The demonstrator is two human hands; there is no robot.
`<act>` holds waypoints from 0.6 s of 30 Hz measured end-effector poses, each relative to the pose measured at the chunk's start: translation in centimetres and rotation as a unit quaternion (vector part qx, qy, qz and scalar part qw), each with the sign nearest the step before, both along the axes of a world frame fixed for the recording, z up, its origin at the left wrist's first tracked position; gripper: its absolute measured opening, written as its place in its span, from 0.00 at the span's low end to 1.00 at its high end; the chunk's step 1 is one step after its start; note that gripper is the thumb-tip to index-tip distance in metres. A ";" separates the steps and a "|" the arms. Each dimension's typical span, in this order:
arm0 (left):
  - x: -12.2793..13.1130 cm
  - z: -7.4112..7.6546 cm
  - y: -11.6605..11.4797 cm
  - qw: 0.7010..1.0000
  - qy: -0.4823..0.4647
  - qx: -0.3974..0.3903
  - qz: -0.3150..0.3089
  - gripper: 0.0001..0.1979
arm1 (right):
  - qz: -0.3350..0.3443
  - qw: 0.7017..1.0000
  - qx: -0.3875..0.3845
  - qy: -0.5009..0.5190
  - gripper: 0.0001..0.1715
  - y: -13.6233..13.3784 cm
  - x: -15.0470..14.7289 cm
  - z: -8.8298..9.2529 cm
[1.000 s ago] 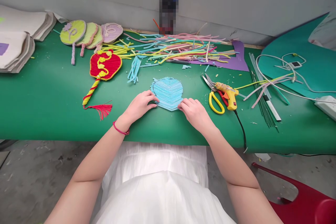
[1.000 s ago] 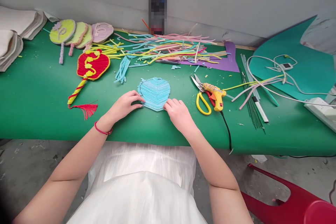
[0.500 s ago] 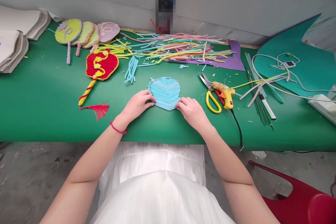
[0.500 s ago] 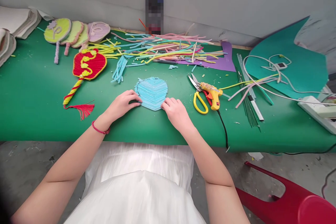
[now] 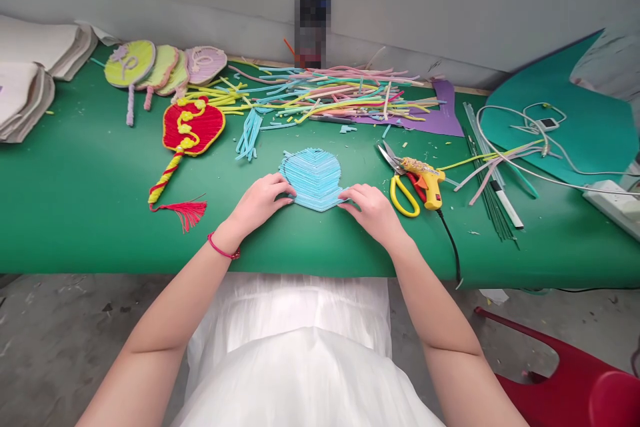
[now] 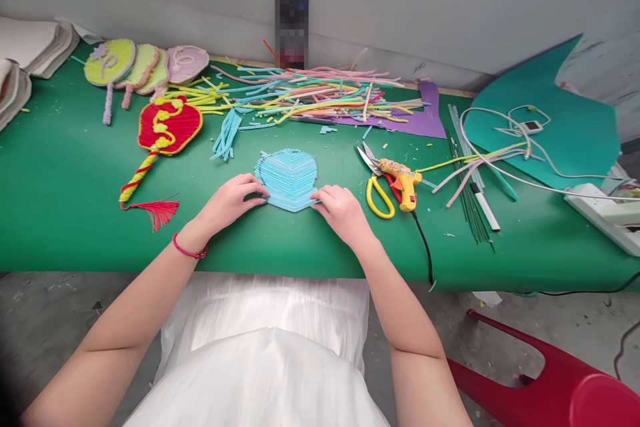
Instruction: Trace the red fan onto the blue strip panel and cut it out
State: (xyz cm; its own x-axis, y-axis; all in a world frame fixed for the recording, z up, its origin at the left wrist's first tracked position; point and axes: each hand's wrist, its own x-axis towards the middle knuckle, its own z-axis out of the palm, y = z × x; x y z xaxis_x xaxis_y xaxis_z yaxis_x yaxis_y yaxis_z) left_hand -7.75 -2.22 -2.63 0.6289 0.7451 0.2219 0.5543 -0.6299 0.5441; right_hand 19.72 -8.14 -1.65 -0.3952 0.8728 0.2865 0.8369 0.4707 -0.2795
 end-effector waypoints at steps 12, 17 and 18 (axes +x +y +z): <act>4.0 2.4 -1.7 0.994 0.029 0.099 -0.026 0.08 | -0.023 0.984 -0.039 0.171 0.11 2.1 2.9 1.5; 6.3 2.9 -0.9 0.997 0.012 0.074 -0.012 0.07 | 0.016 0.975 -0.048 0.218 0.10 1.9 1.6 2.2; 6.7 2.9 -0.8 0.998 0.010 0.060 -0.013 0.07 | 0.021 0.973 -0.049 0.223 0.10 1.8 1.4 2.4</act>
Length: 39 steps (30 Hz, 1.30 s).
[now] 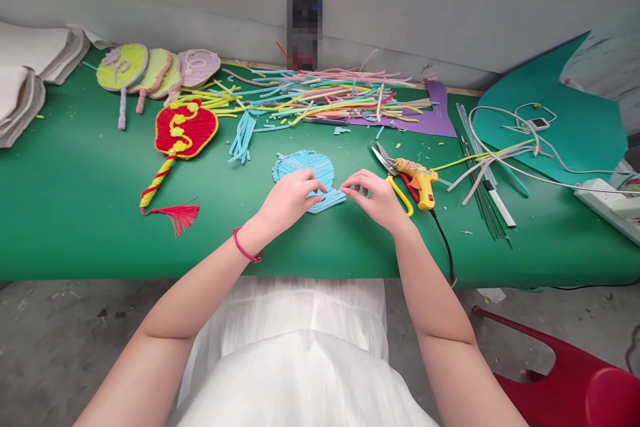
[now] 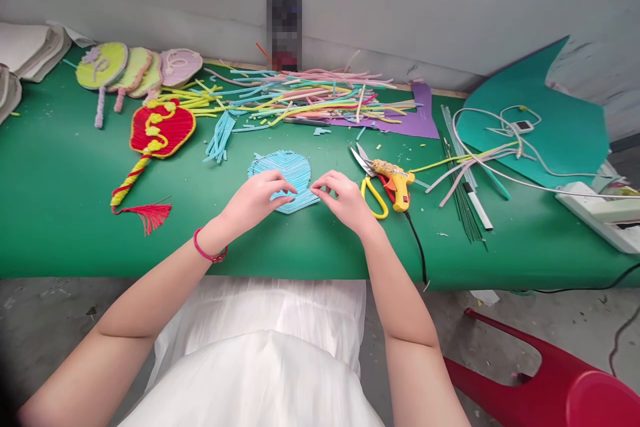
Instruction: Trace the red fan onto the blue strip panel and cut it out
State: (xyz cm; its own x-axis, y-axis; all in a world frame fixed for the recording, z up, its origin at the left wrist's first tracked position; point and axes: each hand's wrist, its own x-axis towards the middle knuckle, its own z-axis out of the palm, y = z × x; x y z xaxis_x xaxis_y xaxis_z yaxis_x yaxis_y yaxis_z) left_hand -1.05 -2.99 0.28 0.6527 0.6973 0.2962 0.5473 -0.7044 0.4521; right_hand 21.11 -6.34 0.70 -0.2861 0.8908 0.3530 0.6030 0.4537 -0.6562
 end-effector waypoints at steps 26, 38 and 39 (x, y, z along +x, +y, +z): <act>0.5 1.3 0.7 0.960 -0.249 -0.090 0.094 0.07 | 0.040 0.999 -0.017 -0.005 0.20 -1.1 -0.4 -1.1; 0.4 0.2 0.8 0.935 -0.233 -0.254 0.089 0.08 | 0.000 0.962 0.159 -0.223 0.28 -1.1 -0.1 -1.8; 0.4 0.2 0.7 0.936 -0.229 -0.251 0.089 0.08 | 0.000 0.960 0.163 -0.228 0.28 -1.1 -0.1 -1.8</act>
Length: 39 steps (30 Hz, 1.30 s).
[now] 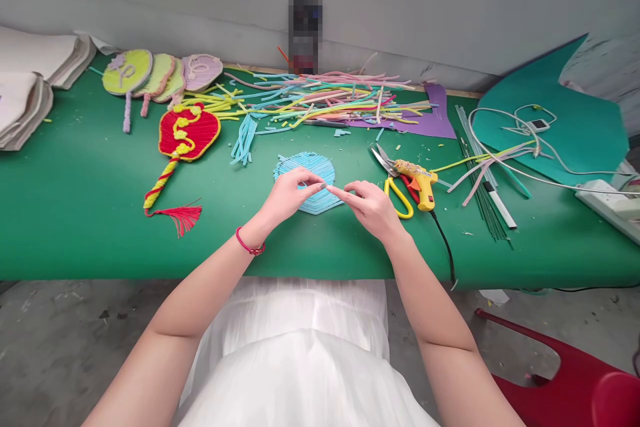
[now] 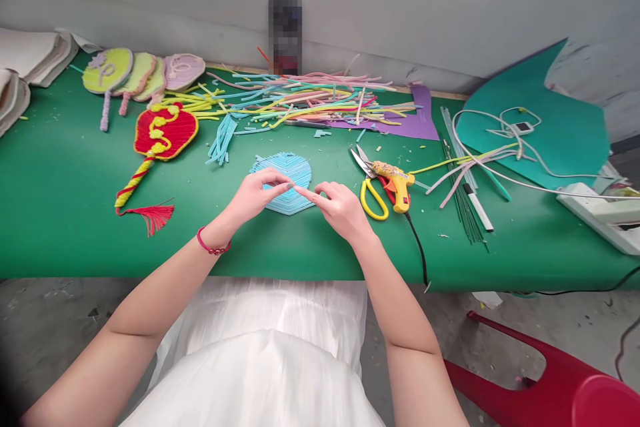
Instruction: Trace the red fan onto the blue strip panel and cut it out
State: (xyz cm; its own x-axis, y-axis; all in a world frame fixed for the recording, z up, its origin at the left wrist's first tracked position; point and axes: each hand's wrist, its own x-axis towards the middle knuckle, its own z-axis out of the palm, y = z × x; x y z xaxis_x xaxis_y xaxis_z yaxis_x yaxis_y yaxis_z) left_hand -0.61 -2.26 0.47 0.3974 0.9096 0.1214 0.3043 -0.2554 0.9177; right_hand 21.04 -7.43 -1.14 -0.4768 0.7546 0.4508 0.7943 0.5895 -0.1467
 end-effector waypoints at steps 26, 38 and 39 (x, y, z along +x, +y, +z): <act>-0.3 -1.3 1.3 0.998 -0.009 -0.012 -0.069 0.09 | 0.033 0.996 0.006 -0.081 0.31 0.8 0.9 0.2; -0.3 -2.3 1.5 0.997 -0.002 0.064 -0.042 0.09 | 0.030 0.997 -0.001 -0.070 0.29 2.0 0.7 0.0; -0.2 -2.3 1.5 0.997 -0.004 0.064 -0.043 0.08 | 0.028 0.997 0.001 -0.070 0.29 2.0 0.6 0.0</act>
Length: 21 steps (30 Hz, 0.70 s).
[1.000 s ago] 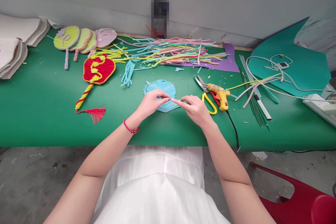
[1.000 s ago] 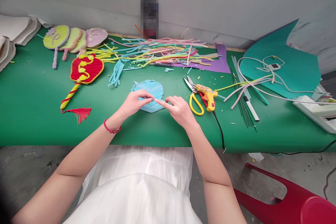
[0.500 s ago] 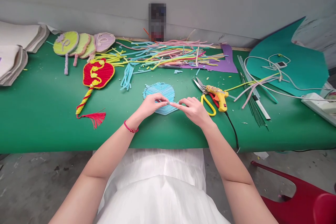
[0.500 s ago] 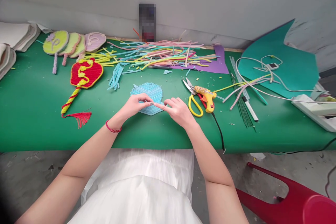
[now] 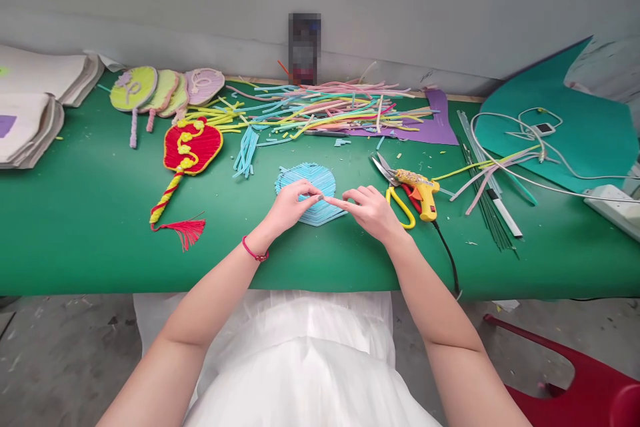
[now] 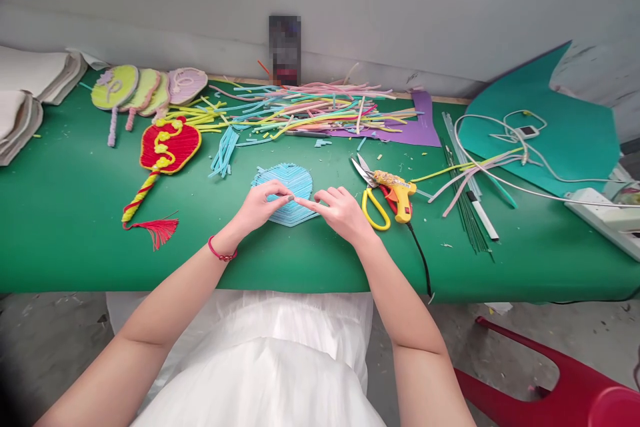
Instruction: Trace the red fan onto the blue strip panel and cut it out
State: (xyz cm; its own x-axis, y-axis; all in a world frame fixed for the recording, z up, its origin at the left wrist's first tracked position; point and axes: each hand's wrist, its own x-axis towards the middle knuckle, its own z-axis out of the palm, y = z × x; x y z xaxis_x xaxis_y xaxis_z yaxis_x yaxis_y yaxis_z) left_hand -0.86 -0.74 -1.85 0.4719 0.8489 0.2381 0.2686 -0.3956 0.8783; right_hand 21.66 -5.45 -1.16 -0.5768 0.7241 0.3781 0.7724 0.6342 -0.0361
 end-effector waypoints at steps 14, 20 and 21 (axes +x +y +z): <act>-0.6 0.5 -0.6 0.999 -0.002 -0.038 -0.009 0.09 | 0.025 0.999 -0.007 0.035 0.28 -0.4 -0.5 -0.2; -0.8 0.6 -0.6 0.999 0.018 0.017 -0.038 0.10 | 0.038 0.999 -0.006 0.036 0.28 -0.5 -0.6 -0.3; -0.8 0.6 -0.6 0.999 0.022 0.021 -0.037 0.10 | 0.039 0.998 -0.005 0.039 0.28 -0.5 -0.6 -0.2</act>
State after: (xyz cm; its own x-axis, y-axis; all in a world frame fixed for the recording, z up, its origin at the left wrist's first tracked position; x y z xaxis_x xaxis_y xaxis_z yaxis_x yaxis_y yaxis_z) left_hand -1.69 -1.37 -1.28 0.5436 0.8014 0.2496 0.2760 -0.4515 0.8485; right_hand 21.04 -5.96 -1.40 -0.6014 0.6819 0.4163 0.7147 0.6921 -0.1014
